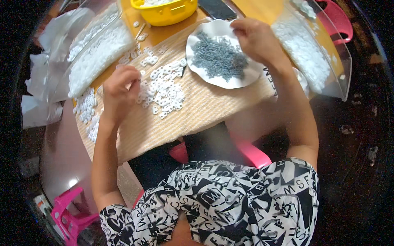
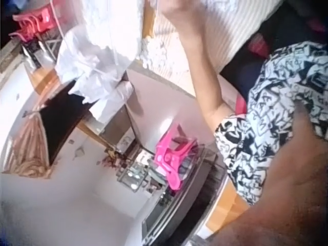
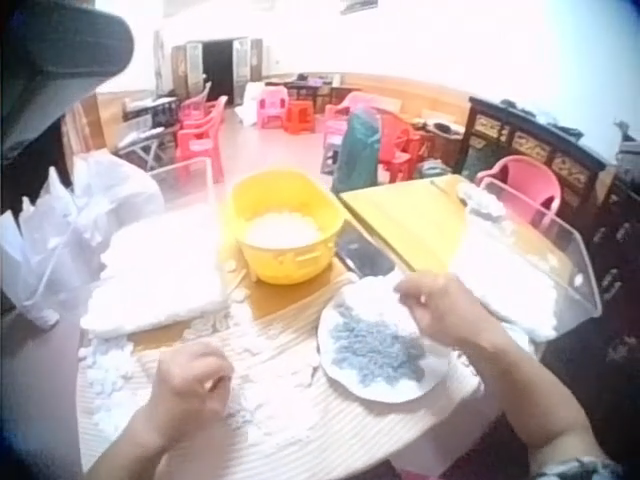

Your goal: Assembling small plastic components by manually inserting metal pins into them.

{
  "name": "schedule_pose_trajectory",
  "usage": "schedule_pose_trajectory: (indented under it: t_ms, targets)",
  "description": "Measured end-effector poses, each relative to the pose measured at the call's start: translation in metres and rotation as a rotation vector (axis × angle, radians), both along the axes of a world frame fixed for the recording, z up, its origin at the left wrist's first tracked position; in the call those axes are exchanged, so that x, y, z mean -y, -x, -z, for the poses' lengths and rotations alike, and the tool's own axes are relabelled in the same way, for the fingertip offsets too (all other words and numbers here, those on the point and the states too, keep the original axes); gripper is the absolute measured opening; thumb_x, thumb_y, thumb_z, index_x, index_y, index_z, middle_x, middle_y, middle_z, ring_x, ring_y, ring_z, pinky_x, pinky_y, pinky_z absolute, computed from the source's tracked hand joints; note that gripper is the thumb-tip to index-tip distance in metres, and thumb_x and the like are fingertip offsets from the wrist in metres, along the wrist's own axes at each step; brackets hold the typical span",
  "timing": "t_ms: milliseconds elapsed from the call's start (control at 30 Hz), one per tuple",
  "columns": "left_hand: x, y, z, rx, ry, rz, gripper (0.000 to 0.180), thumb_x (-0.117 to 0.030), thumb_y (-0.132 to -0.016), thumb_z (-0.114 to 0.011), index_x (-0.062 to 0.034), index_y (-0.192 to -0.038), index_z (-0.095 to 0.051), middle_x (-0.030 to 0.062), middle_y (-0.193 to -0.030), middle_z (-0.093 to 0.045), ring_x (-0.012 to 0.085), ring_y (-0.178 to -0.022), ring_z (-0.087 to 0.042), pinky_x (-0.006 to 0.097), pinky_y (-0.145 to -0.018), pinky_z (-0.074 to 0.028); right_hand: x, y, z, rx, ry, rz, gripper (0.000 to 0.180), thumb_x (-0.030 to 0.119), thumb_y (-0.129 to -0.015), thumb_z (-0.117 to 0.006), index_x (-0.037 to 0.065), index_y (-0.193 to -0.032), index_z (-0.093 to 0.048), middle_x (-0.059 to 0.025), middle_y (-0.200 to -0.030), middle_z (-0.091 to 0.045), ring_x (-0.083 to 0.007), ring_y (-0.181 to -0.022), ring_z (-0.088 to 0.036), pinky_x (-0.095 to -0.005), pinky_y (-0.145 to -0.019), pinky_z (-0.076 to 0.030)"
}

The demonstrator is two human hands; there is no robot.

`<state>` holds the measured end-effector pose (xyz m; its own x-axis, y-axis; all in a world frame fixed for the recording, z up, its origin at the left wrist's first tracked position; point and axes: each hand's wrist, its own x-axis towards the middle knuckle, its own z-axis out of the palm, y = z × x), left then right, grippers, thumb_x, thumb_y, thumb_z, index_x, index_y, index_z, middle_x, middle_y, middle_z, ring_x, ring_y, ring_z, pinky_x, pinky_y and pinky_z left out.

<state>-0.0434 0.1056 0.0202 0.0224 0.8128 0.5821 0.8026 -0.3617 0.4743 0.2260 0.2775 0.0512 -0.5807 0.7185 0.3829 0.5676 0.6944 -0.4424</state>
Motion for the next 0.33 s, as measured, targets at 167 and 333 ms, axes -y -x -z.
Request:
schedule_pose_trajectory:
  t_ms: [167,333]
  targets:
    - [0.004,-0.024,-0.004,-0.105,0.135,0.083,0.014,0.009,-0.059,-0.054,0.0006,-0.071,-0.055,0.0133,-0.077,-0.056,0.0299,-0.071,-0.055,0.034,-0.063,-0.045,-0.033,-0.032,0.020,0.277,-0.066,0.131,0.023,0.009,-0.078,-0.054,0.002,-0.099,-0.058,-0.0171,-0.089,-0.060,-0.0263,-0.080,-0.060,-0.0315,-0.071,-0.046]
    - [0.002,-0.037,-0.018,-0.216,0.197,0.155,0.008,0.002,-0.061,-0.055,-0.0009,-0.068,-0.056,0.0167,-0.093,-0.056,0.0323,-0.090,-0.052,0.036,-0.076,-0.044,-0.020,-0.031,0.023,0.268,0.142,0.175,0.034,0.012,-0.076,-0.056,0.004,-0.109,-0.053,-0.0193,-0.095,-0.059,-0.0252,-0.086,-0.059,-0.0344,-0.073,-0.045]
